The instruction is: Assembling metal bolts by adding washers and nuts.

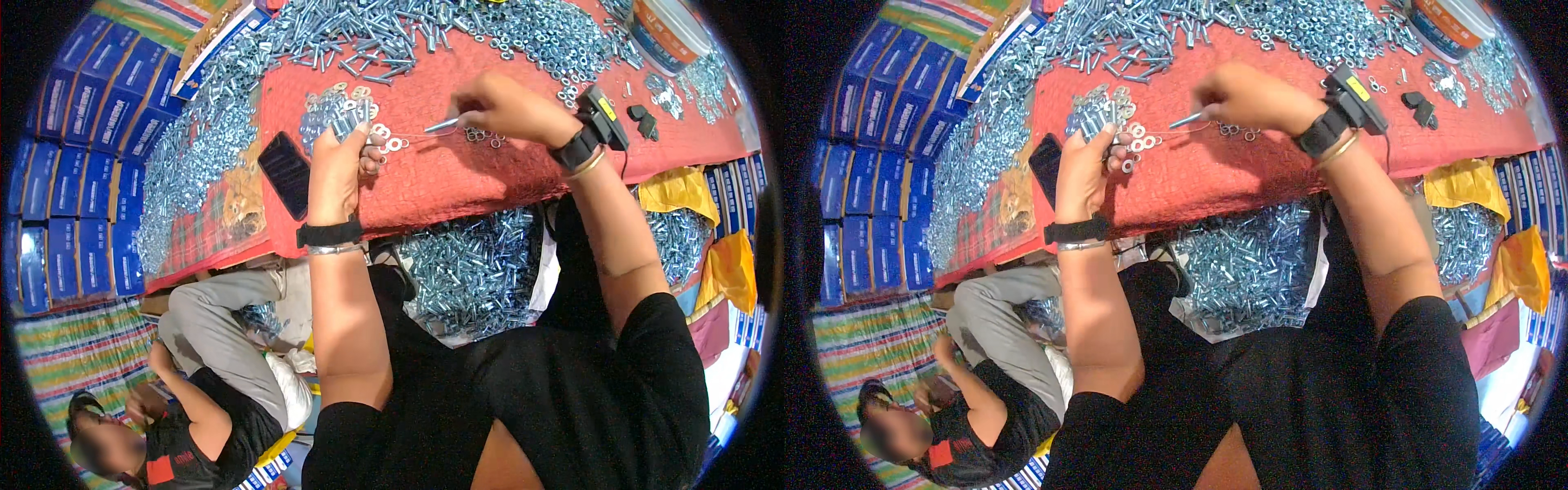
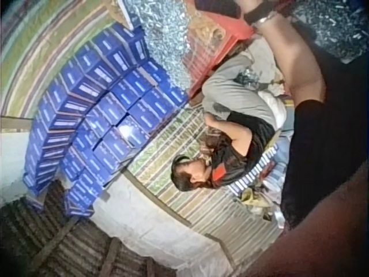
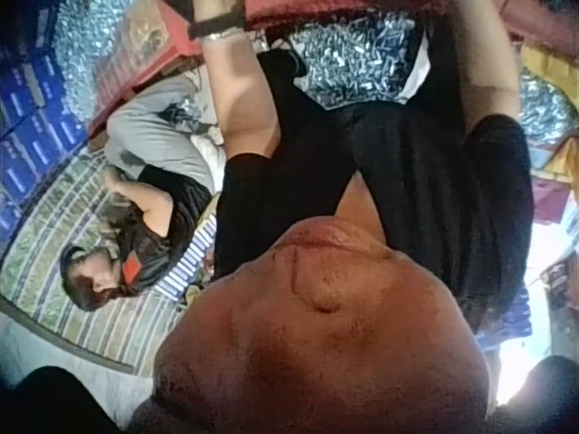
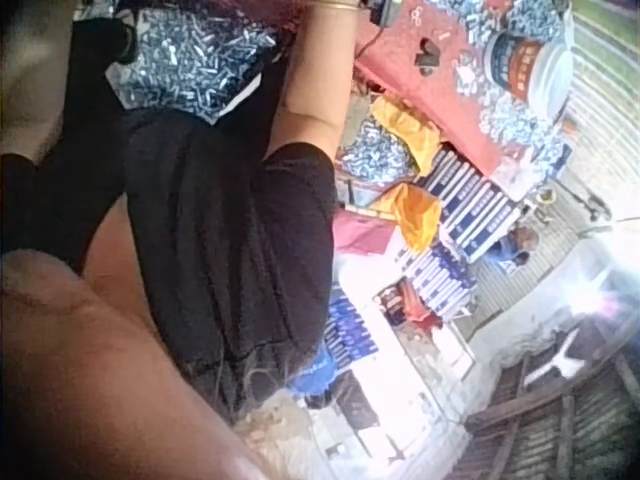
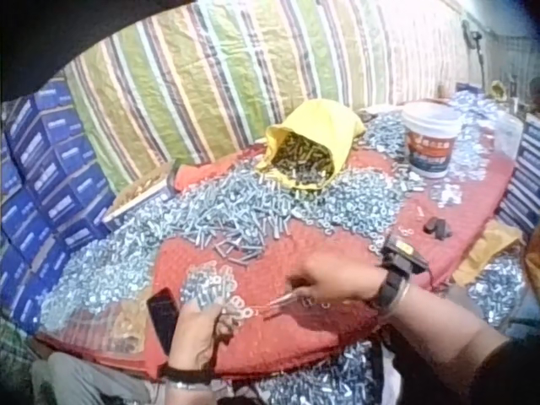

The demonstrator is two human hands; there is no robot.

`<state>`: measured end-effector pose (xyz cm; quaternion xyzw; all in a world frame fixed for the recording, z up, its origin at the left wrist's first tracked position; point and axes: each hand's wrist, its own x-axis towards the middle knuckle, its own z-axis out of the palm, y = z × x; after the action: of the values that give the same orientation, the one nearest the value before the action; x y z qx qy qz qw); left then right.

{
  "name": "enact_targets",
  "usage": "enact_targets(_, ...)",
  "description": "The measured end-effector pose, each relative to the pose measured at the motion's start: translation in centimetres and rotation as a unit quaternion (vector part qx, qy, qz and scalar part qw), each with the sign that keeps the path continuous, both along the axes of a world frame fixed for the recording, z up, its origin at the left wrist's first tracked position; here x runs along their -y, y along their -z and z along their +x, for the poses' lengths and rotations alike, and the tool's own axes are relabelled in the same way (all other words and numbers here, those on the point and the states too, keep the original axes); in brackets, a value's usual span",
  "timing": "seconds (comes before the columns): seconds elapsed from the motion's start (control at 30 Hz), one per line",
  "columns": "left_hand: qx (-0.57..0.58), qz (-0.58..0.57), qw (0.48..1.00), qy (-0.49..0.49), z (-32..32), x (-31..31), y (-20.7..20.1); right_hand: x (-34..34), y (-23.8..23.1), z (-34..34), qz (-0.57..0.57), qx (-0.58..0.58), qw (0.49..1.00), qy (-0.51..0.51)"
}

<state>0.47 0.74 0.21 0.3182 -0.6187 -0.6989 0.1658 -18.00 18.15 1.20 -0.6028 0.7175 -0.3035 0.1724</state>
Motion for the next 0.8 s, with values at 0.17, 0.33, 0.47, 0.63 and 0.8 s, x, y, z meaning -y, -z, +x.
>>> enact_targets(0.17,0.010,-0.073,0.997,0.032,-0.3,-0.7,-0.4,1.3,1.6,2.8,-0.105,-0.135,0.984,-0.040)
enact_targets(0.33,0.008,-0.098,0.994,0.045,-0.5,-0.9,-0.6,2.2,2.6,4.2,-0.106,-0.181,0.977,-0.019)
enact_targets(0.47,0.011,-0.122,0.990,0.068,-0.7,-0.9,-0.4,2.6,2.7,4.7,-0.143,-0.217,0.965,0.020)
enact_targets(0.63,0.013,-0.117,0.990,0.078,-0.6,-0.7,-0.2,3.3,2.9,5.0,-0.169,-0.202,0.965,0.008)
enact_targets(0.8,0.020,-0.120,0.989,0.089,-0.5,-0.8,-0.3,4.3,4.7,5.2,-0.212,-0.106,0.971,0.005)
